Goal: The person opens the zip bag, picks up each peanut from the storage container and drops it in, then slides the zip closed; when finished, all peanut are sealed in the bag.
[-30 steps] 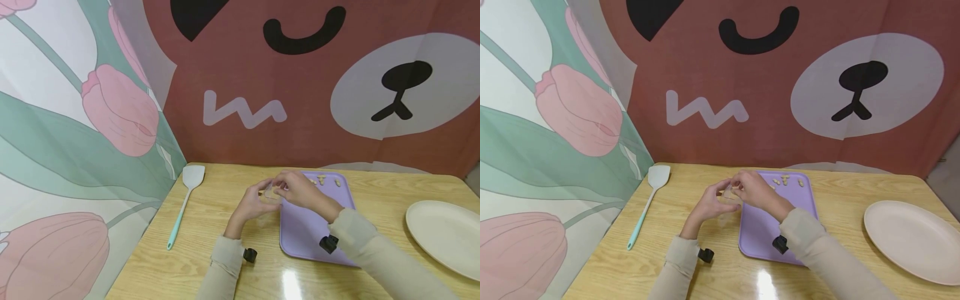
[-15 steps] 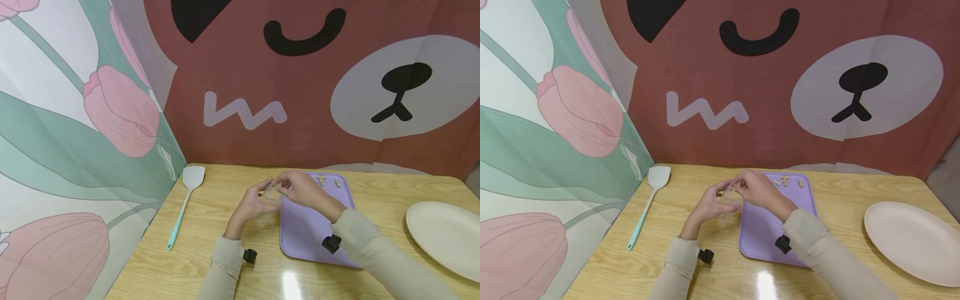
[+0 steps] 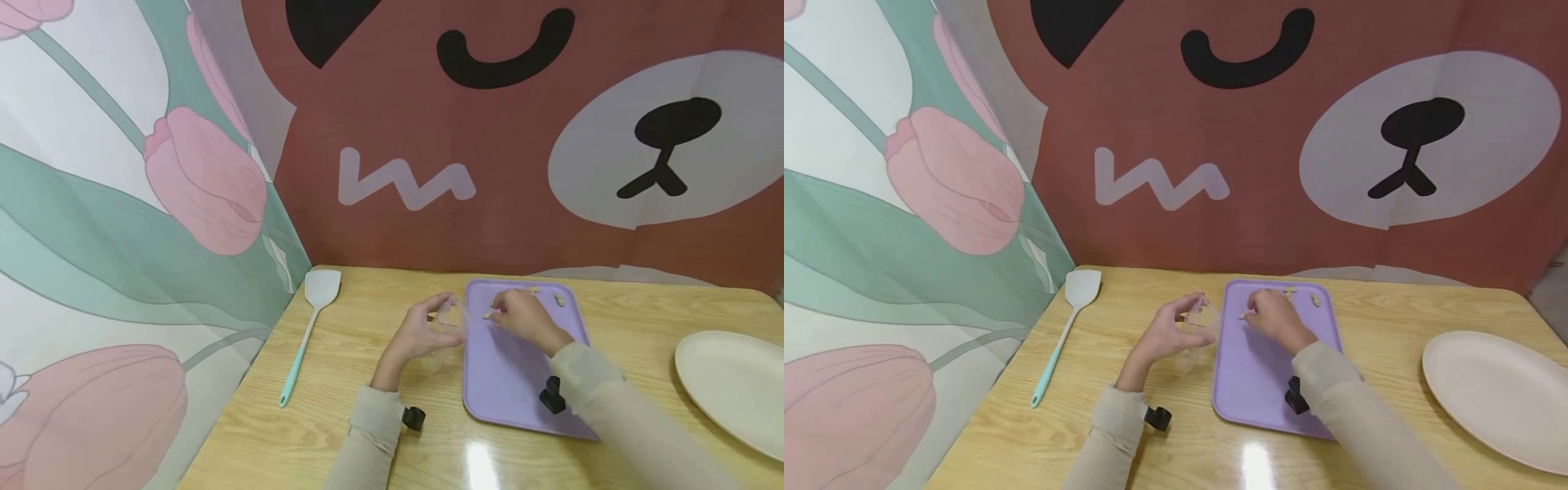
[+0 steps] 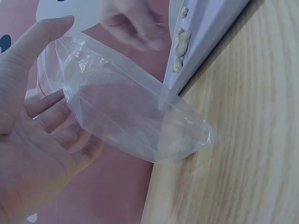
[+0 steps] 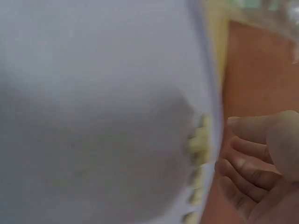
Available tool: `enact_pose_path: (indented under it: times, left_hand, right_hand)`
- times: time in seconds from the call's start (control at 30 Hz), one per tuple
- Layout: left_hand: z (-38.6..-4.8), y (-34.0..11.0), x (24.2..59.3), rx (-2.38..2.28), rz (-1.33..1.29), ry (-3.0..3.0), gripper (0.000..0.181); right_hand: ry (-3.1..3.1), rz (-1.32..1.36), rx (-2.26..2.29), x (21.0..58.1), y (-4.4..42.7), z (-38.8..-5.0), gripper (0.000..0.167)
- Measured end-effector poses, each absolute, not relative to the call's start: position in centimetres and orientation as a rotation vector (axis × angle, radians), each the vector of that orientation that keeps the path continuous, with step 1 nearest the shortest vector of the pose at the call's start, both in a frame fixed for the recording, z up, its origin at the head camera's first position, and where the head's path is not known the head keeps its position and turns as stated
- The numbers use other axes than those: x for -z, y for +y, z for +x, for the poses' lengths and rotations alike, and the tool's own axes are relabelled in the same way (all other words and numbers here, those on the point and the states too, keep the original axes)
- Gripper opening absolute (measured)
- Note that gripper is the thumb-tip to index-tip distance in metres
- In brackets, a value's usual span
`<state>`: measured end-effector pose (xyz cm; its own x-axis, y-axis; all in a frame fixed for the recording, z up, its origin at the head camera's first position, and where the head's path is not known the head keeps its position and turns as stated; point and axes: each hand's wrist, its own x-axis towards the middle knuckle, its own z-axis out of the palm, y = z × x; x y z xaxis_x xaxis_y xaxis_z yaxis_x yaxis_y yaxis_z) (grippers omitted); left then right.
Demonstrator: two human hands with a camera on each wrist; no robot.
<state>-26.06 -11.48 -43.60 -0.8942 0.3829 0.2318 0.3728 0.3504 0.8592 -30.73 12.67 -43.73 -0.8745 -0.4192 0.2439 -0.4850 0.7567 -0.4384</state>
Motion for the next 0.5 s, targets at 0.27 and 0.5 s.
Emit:
enact_pose_path:
  times: [0.27,0.5]
  left_hand:
    - [-26.0,-11.4,43.6,-1.615,0.708,2.595,0.082]
    - [-26.1,-11.5,43.8,-1.615,0.697,2.594,0.082]
  right_hand:
    - [-2.851,0.687,-0.732,46.0,13.7,-31.3,0.018]
    - [-2.864,0.715,-0.748,46.5,13.6,-31.4,0.018]
